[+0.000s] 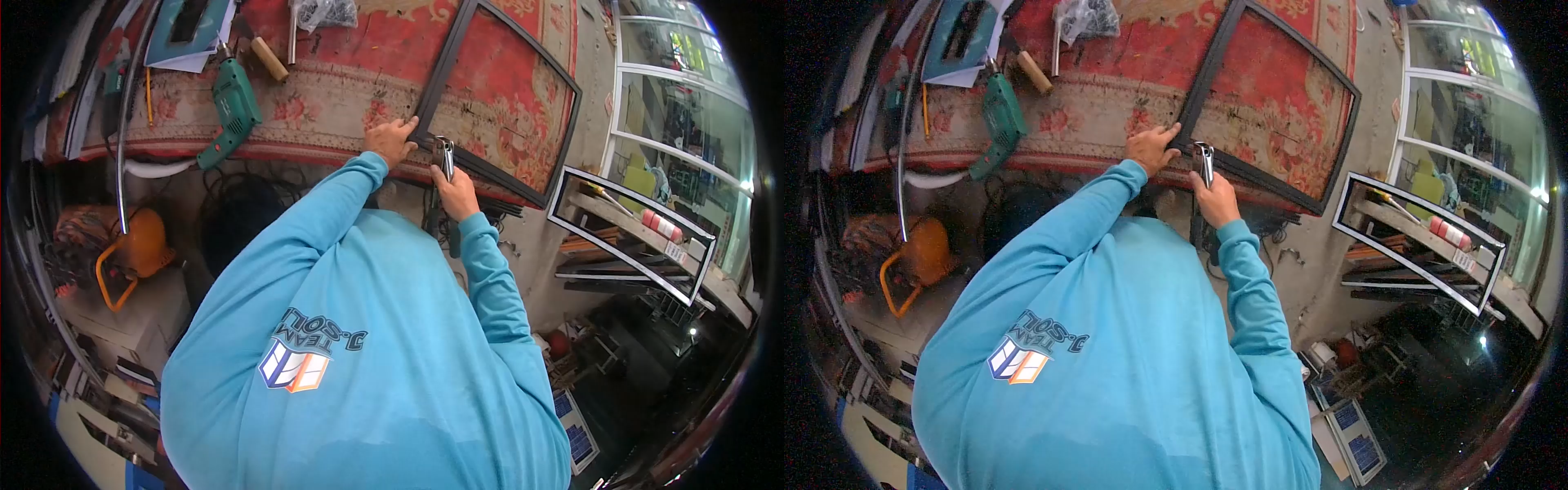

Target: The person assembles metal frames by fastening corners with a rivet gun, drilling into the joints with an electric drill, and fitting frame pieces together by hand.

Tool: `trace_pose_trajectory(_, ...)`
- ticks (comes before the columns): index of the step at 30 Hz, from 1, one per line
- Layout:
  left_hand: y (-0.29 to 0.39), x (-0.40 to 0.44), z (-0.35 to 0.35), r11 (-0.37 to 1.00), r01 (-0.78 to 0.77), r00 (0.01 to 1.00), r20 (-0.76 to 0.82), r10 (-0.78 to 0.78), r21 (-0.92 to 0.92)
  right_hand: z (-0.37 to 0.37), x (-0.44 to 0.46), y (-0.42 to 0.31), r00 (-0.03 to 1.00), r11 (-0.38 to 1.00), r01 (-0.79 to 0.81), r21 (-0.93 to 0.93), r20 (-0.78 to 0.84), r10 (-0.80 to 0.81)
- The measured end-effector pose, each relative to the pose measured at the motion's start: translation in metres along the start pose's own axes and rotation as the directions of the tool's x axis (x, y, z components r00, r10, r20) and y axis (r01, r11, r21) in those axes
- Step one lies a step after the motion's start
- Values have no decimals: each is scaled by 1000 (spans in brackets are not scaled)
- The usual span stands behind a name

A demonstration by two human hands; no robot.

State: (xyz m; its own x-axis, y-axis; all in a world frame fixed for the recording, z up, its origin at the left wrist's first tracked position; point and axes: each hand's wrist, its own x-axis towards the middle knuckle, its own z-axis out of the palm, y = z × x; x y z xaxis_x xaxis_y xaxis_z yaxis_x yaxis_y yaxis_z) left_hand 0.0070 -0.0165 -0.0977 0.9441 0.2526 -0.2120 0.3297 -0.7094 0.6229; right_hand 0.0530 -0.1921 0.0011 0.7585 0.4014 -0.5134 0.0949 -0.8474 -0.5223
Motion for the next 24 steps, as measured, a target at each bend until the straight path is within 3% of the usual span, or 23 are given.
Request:
trace_pose_trajectory(4,-4,-3,12,998,-63,992,-110,63,2,3,1,-2,1000,999,-25,-36,10,25)
trace_pose_trajectory(14,-9,-2,25,991,-96,984,-142,109,93,-1,4,-7,999,988,3,-151,33,2)
trace_pose_trajectory(16,-12,-1,29,989,-115,973,-192,132,97,2,4,-10,999,969,-8,-248,35,17)
trace_pose_trajectory(23,-10,-3,27,988,-121,970,-202,138,96,3,17,-5,992,967,-43,-250,107,72)
trace_pose_trajectory(24,-10,-2,26,988,-120,971,-197,137,93,9,22,12,989,995,28,-97,148,-13)
